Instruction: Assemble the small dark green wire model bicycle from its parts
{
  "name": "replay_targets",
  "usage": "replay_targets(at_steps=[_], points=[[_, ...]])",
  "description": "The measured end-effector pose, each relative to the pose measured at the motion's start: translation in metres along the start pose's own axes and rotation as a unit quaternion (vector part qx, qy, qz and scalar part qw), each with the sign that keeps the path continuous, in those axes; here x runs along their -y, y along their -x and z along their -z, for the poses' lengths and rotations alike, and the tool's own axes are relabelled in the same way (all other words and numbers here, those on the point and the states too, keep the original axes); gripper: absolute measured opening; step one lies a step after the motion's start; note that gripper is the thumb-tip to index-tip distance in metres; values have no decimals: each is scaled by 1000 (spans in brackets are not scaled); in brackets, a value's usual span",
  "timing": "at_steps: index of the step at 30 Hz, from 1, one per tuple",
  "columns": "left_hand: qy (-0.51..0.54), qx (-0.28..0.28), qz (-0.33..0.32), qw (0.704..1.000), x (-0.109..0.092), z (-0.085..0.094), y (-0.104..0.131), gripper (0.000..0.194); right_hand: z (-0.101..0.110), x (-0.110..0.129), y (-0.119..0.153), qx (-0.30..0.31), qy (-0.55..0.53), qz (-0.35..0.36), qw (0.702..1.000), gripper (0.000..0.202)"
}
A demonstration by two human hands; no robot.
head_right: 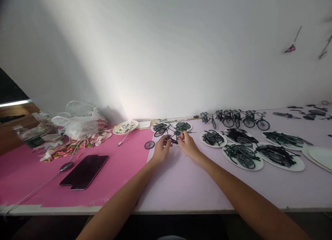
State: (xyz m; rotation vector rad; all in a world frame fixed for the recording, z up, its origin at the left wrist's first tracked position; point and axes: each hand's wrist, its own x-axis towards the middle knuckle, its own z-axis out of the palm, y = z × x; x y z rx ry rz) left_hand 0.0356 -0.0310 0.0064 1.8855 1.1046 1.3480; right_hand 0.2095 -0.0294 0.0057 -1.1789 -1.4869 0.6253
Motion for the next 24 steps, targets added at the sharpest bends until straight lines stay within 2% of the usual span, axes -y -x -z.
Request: replay_targets(at_steps=[3,6,11,18,24], points=[[15,7,-1,1000,0,1,0,32,-5,1,-2,30,-173,-79,981,50],[29,11,3,1000,1,1,0,32,-6,5,-1,31,-246,-108,963,59],[7,14,5,1000,-2,0,1,32,-4,2,-2,16,-285,-129,950,66],[-17,47,-20,999,-6,0,4,49,-4,-7,-6,-18,-258,-112,960,71],[-18,50,-25,998,-6,1,4,52,-5,-7,-6,-27,-260,-118,958,72]])
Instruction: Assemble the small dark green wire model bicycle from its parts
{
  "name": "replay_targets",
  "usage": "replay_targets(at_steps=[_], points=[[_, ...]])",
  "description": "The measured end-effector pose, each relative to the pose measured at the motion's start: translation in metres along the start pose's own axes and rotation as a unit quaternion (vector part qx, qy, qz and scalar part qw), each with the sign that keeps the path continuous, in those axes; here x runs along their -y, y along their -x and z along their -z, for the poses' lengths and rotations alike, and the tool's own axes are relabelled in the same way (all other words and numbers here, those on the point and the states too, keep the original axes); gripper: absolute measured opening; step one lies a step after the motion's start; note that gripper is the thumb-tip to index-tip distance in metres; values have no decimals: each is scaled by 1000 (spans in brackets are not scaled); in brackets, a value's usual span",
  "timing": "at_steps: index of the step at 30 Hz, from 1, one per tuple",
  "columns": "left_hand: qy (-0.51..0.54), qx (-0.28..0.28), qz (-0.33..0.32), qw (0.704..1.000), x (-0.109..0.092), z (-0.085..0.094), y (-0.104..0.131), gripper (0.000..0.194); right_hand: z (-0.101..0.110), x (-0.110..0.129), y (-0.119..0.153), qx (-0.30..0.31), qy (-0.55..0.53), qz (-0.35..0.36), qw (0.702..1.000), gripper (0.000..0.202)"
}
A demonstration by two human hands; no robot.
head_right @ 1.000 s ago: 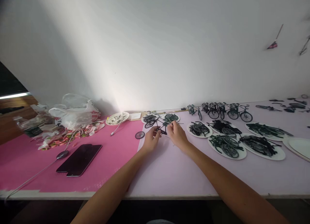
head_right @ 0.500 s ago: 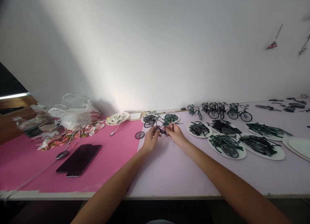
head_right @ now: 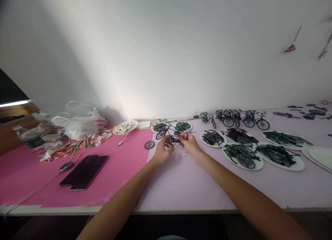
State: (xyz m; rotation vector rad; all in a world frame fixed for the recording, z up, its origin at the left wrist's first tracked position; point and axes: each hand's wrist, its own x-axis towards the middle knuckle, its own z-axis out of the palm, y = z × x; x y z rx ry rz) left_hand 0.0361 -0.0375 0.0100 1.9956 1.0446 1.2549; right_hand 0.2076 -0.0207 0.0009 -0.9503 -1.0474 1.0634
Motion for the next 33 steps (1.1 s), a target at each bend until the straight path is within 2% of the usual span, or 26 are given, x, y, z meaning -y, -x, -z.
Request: replay_targets(at_steps=[5,12,16,19,22,24,27,30,33], points=[[-15,0,15,1000,1,-2,-1,52,-1,0,1,-2,-16,-11,1000,72],[-40,-26,73,996,10,-4,-3,53,2,-5,-3,-14,5,22,1000,73],[-72,-44,96,992,8,-1,-2,38,4,-8,-5,-16,38,50,998,71],[-69,-48,78,993,3,0,-2,21,3,-9,-3,-17,65,65,996,68],[-29,-63,42,997,-2,-1,-2,26,1,-8,0,-11,95,78,992,65],[-5,-70,42,997,-3,-1,-3,33,-1,-8,3,5,123,94,988,62],[-4,-65,62,996,-1,-1,-3,34,-3,-9,7,30,195,147,969,49],[-8,-53,68,996,3,0,-5,26,-3,-8,10,44,278,220,934,38],[-2,-64,62,996,4,0,-5,21,-5,-2,15,51,324,261,908,34]])
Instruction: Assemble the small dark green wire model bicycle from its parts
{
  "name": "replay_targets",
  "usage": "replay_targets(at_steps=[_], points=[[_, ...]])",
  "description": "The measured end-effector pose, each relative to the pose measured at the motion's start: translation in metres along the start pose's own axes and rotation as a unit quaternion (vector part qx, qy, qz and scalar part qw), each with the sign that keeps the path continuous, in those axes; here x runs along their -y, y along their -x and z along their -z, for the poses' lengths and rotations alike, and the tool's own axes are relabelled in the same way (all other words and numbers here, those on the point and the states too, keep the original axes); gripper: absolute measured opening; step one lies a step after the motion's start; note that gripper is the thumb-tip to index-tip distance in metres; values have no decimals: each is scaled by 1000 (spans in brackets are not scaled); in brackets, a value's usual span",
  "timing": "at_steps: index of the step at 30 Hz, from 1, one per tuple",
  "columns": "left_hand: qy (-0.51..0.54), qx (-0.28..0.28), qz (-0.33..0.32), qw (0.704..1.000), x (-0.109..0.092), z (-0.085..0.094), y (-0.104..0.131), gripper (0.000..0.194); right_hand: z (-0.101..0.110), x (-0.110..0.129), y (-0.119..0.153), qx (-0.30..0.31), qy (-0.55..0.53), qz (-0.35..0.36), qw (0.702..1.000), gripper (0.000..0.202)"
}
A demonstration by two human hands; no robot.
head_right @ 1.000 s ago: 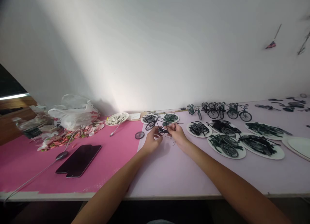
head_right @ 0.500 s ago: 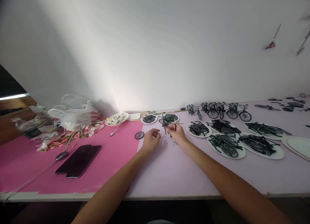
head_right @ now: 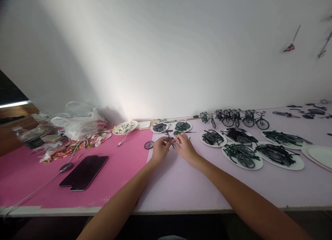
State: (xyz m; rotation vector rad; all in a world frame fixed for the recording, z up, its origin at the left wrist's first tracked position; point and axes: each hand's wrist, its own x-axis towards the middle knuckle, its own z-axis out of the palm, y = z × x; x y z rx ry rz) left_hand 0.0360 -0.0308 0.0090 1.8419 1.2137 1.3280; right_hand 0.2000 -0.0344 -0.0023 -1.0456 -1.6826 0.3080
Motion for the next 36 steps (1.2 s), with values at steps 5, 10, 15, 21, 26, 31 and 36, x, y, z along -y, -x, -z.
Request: replay_targets(at_steps=[5,10,15,21,26,31,36], points=[[44,-27,-2,999,-2,-1,1,14,8,18,0,0,6,31,1000,30],[69,-16,6,997,-6,0,1,15,13,21,-1,19,48,-60,997,41],[88,-3,5,996,-8,1,3,14,12,19,-1,41,73,-91,992,48],[101,5,10,995,-8,0,3,17,12,20,-1,47,74,-75,993,45],[121,5,-4,993,-6,0,3,17,11,18,0,41,78,-64,994,42],[127,3,-3,992,-5,-2,2,19,10,17,0,29,82,-52,995,41],[123,4,-1,992,-4,-3,1,18,9,16,0,28,82,-52,995,41]])
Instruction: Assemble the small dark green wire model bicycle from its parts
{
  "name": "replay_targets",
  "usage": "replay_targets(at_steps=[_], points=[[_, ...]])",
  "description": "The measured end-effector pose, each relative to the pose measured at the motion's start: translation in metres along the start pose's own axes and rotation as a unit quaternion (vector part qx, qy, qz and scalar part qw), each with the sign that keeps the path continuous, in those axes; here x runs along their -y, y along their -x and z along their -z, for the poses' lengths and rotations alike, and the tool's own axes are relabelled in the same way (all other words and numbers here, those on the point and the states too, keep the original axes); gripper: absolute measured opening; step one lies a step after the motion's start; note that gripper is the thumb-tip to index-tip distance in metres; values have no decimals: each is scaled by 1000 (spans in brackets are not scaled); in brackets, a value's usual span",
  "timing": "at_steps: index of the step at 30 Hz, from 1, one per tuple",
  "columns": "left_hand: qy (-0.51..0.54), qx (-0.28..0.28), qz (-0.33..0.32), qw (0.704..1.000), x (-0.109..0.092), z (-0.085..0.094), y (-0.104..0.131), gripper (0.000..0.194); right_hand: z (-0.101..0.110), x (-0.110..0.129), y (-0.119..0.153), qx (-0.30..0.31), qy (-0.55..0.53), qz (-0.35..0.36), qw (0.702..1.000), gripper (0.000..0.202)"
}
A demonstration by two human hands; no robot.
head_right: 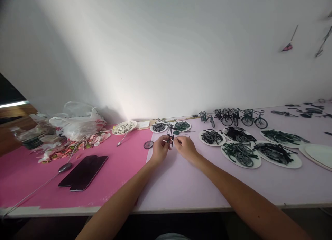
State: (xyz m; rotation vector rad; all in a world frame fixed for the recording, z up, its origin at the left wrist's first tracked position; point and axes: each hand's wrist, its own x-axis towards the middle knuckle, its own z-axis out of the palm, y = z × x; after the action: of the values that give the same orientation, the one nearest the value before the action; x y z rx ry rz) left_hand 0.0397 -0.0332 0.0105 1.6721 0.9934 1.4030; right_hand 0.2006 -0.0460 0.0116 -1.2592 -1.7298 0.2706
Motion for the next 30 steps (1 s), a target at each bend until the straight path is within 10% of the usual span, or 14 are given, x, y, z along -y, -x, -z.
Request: replay_targets(at_steps=[30], points=[[-3,-8,0,1000,3,5,-1,13,-6,2,-1,-12,-194,16,981,26]])
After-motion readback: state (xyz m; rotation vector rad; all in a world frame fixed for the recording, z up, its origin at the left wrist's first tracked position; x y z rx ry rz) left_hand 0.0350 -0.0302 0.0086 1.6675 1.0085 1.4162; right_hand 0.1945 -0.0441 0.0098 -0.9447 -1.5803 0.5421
